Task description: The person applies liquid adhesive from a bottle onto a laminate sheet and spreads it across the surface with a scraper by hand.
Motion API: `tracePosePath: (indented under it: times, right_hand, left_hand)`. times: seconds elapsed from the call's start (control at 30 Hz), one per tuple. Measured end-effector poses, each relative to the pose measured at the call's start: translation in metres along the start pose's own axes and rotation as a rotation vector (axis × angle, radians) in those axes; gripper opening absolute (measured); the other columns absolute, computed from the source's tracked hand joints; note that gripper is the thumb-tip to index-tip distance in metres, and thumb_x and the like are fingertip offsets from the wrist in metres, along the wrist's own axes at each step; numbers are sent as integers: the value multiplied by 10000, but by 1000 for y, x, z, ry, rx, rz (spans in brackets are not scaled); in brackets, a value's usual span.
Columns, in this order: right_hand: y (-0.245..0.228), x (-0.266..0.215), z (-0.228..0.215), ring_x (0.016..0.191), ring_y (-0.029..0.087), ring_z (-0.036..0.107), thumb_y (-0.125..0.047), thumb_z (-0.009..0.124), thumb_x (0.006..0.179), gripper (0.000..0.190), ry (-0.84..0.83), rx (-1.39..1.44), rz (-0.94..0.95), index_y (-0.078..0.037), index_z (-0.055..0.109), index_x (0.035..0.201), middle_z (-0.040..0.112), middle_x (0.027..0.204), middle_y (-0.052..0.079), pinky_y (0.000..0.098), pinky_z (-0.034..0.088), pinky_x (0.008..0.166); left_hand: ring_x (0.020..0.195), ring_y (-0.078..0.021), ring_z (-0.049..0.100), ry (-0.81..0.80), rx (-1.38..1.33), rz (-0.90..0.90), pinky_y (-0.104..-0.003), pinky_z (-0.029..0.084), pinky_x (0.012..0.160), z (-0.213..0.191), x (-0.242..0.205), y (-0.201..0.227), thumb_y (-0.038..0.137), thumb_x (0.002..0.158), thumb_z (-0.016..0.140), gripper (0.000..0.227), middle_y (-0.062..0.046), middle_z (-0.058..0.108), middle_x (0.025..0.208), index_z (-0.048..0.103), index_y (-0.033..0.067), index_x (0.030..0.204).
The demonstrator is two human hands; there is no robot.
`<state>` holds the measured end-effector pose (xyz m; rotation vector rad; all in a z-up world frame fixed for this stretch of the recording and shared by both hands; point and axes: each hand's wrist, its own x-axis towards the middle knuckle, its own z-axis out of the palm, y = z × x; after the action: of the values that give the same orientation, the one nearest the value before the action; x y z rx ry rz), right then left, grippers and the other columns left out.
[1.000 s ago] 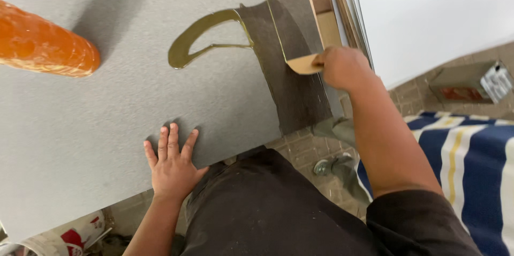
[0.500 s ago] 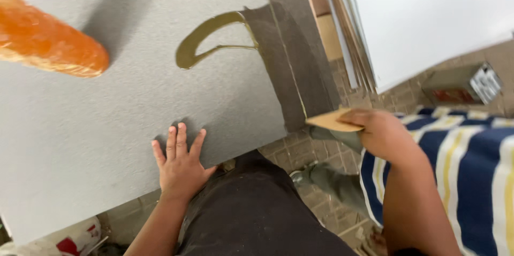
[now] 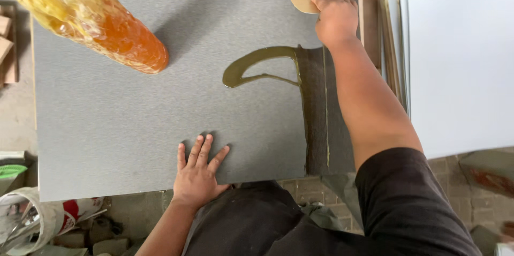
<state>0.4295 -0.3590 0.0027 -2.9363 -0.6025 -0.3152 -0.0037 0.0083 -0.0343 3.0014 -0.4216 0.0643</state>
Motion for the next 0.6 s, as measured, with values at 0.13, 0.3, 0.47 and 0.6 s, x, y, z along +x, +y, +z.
tracePosePath:
  times: [0.13, 0.3, 0.47, 0.6]
  right_hand:
    - [-38, 25, -27, 1205, 348, 540, 33, 600, 738, 731, -307, -63, 67, -228, 657, 1418, 611, 1388, 8, 478, 417, 929]
    - [-18, 47, -43, 980, 253, 705, 61, 605, 858, 589, -250, -155, 7, -218, 734, 1361, 753, 1243, 47, 429, 599, 640]
    - [-13, 45, -18, 1162, 334, 601, 118, 583, 826, 756, -475, -178, 173, -232, 568, 1496, 612, 1440, 23, 464, 501, 888]
    - [-2, 37, -3, 1366, 375, 445, 91, 589, 844, 771, -429, -62, 149, -192, 494, 1555, 502, 1548, 60, 522, 342, 1077]
  left_hand:
    - [1632, -255, 30, -59, -6, -21, -648, 13, 1283, -3, 1, -1, 836, 521, 658, 1189, -80, 99, 1747, 291, 399, 1563]
    - [1597, -275, 158, -84, 5, -9, -672, 104, 1261, -16, 5, 1, 851, 544, 718, 1138, -92, 251, 1701, 409, 397, 1541]
    - [1617, -259, 90, -91, -7, -29, -655, 47, 1280, -7, 3, 1, 851, 571, 650, 1116, -78, 184, 1722, 349, 412, 1552]
    - [1606, -263, 139, -96, 7, -26, -655, 83, 1274, -13, 5, 3, 859, 604, 658, 1051, -92, 235, 1713, 440, 400, 1524]
